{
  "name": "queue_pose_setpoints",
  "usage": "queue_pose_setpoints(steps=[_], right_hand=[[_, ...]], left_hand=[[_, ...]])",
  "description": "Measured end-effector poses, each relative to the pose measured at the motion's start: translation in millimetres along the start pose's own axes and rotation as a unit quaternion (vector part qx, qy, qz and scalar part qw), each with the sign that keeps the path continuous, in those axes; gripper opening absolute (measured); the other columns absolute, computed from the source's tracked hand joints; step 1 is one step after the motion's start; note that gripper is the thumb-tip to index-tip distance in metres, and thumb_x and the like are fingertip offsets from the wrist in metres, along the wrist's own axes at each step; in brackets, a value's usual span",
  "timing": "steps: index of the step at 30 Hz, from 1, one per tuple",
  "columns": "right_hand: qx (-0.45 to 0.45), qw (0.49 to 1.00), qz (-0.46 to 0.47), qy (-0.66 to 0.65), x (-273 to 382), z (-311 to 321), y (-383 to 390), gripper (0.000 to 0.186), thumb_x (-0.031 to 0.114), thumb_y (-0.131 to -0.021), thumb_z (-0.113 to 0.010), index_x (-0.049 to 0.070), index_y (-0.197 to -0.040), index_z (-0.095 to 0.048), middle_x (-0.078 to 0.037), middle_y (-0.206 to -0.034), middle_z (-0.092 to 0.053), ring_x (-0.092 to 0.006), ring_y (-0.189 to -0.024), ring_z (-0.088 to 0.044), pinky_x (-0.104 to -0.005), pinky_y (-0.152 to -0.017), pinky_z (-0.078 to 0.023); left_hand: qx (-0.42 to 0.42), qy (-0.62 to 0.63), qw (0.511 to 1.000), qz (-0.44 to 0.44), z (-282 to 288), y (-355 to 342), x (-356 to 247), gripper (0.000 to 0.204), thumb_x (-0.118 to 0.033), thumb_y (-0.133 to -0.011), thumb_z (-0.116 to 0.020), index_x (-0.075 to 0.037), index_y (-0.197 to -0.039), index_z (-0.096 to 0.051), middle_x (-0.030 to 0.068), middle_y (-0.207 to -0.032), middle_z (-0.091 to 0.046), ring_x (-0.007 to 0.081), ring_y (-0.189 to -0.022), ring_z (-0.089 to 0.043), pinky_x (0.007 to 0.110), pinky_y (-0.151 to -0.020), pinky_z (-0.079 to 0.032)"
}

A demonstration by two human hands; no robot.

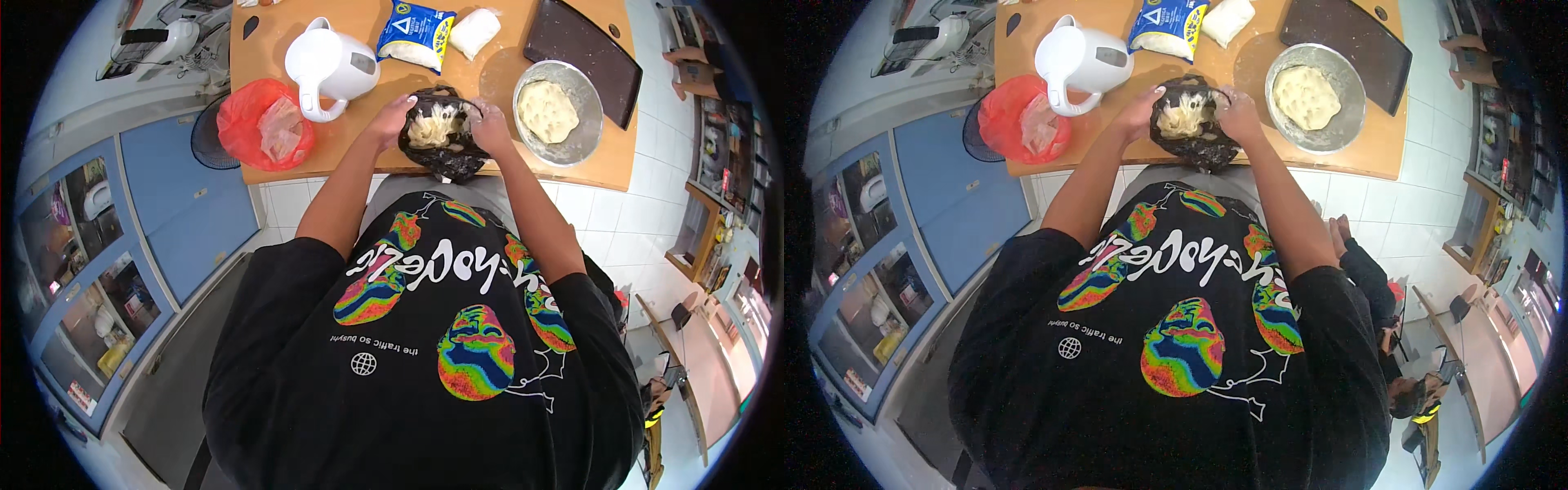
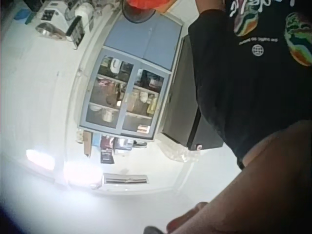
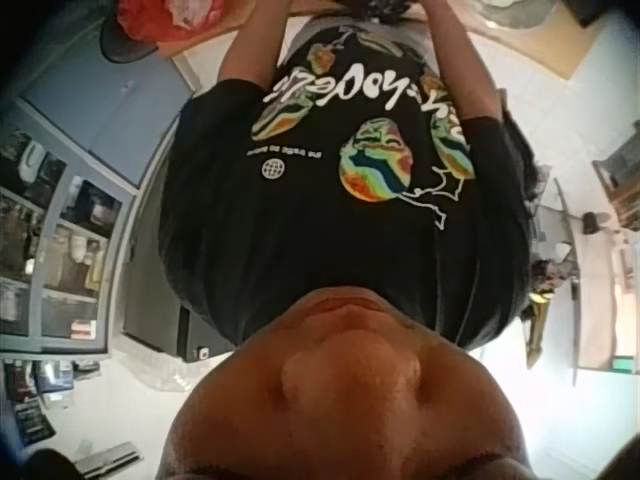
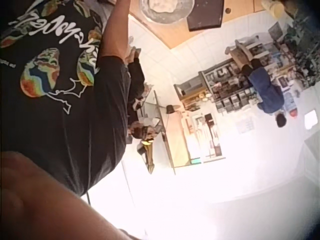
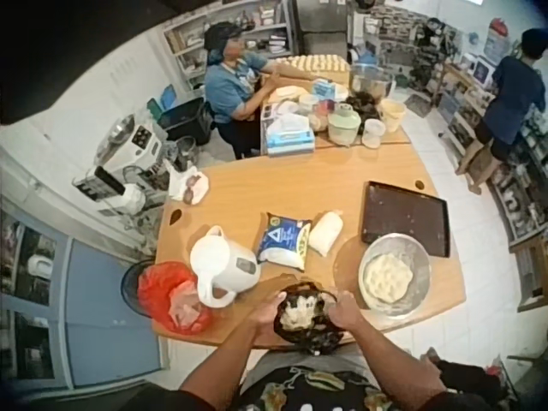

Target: The person kneads dough in a metal bowl and then adds black squid ink from a plastic bag, incorporating it into the dough mixture by hand.

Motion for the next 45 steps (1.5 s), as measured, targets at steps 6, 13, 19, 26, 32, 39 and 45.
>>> queue_pose_setpoints(steps=[6, 13, 19, 26, 32, 39, 45], right_hand=[[-0.011, 0.999, -0.029, -0.042, -4.3, -0.1, -12.3, 0.027, 0.016, -0.091, -0.054, -0.002, -0.108, -0.064, -0.026, -0.104, -0.065, -0.0425, -0.102, -0.060, -0.0460, -0.091, -0.047], [-0.104, 0.994, 0.013, -0.019, -10.5, -3.3, -26.8, 0.021, 0.017, -0.093, -0.055, -0.001, -0.103, -0.062, -0.024, -0.103, -0.064, -0.0413, -0.099, -0.061, -0.0435, -0.087, -0.047], [0.076, 0.995, -0.058, -0.038, 6.2, 12.7, -51.8, 0.034, 0.021, -0.092, -0.056, -0.001, -0.116, -0.062, -0.023, -0.114, -0.064, -0.0387, -0.109, -0.060, -0.0424, -0.095, -0.046], [0.217, 0.959, -0.152, -0.102, -20.9, -5.3, -40.0, 0.050, 0.035, -0.085, -0.065, -0.001, -0.119, -0.063, -0.025, -0.118, -0.063, -0.0373, -0.114, -0.058, -0.0415, -0.099, -0.043], [0.206, 0.971, -0.053, 0.110, -17.0, -21.2, -34.2, 0.056, 0.034, -0.082, -0.066, -0.001, -0.125, -0.058, -0.024, -0.130, -0.055, -0.0342, -0.124, -0.050, -0.0426, -0.106, -0.038], [0.217, 0.966, -0.116, -0.073, -21.4, -5.7, -44.7, 0.039, 0.020, -0.088, -0.059, -0.002, -0.121, -0.059, -0.023, -0.120, -0.062, -0.0361, -0.115, -0.057, -0.0397, -0.099, -0.043], [0.150, 0.987, -0.057, -0.022, 16.5, 12.0, -48.2, 0.033, 0.014, -0.089, -0.057, -0.004, -0.117, -0.060, -0.023, -0.117, -0.064, -0.0350, -0.110, -0.060, -0.0381, -0.097, -0.044]], left_hand=[[0.056, -0.022, 0.998, 0.027, 13.0, -17.1, 8.8, 0.038, -0.022, -0.103, -0.038, 0.001, -0.132, -0.046, 0.0126, -0.127, -0.058, 0.0201, -0.113, -0.058, 0.037, -0.097, -0.048], [0.050, -0.003, 0.998, 0.029, -4.9, -14.3, -8.2, 0.037, -0.021, -0.103, -0.038, 0.001, -0.131, -0.046, 0.0126, -0.125, -0.059, 0.0194, -0.110, -0.060, 0.035, -0.095, -0.049], [0.063, 0.041, 0.997, -0.030, -0.1, -11.0, -10.4, 0.037, -0.022, -0.104, -0.036, 0.000, -0.131, -0.046, 0.0123, -0.125, -0.059, 0.0217, -0.110, -0.061, 0.038, -0.094, -0.050], [0.026, 0.083, 0.996, 0.006, 2.4, -0.5, -14.2, 0.046, -0.034, -0.102, -0.037, -0.003, -0.134, -0.045, 0.0130, -0.131, -0.056, 0.0251, -0.118, -0.057, 0.044, -0.102, -0.044], [0.078, 0.078, 0.994, 0.027, 11.4, -13.6, -9.1, 0.040, -0.027, -0.096, -0.048, -0.003, -0.128, -0.050, 0.0114, -0.121, -0.062, 0.0231, -0.111, -0.061, 0.041, -0.096, -0.048], [0.025, -0.016, 0.999, 0.039, 20.1, -19.5, -9.6, 0.031, -0.021, -0.092, -0.053, -0.003, -0.117, -0.050, 0.0100, -0.102, -0.063, 0.0195, -0.093, -0.065, 0.036, -0.082, -0.054], [0.116, -0.003, 0.987, 0.113, 12.0, -31.8, -7.8, 0.045, -0.033, -0.097, -0.050, -0.006, -0.132, -0.049, 0.0084, -0.121, -0.063, 0.0172, -0.107, -0.063, 0.035, -0.093, -0.050]])
Point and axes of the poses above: each hand's wrist, its own y-axis away from the middle knuckle, its own z-axis out of the back of the hand, x = y × z, the point moved 4 cm from there along -y, towards the middle knuckle
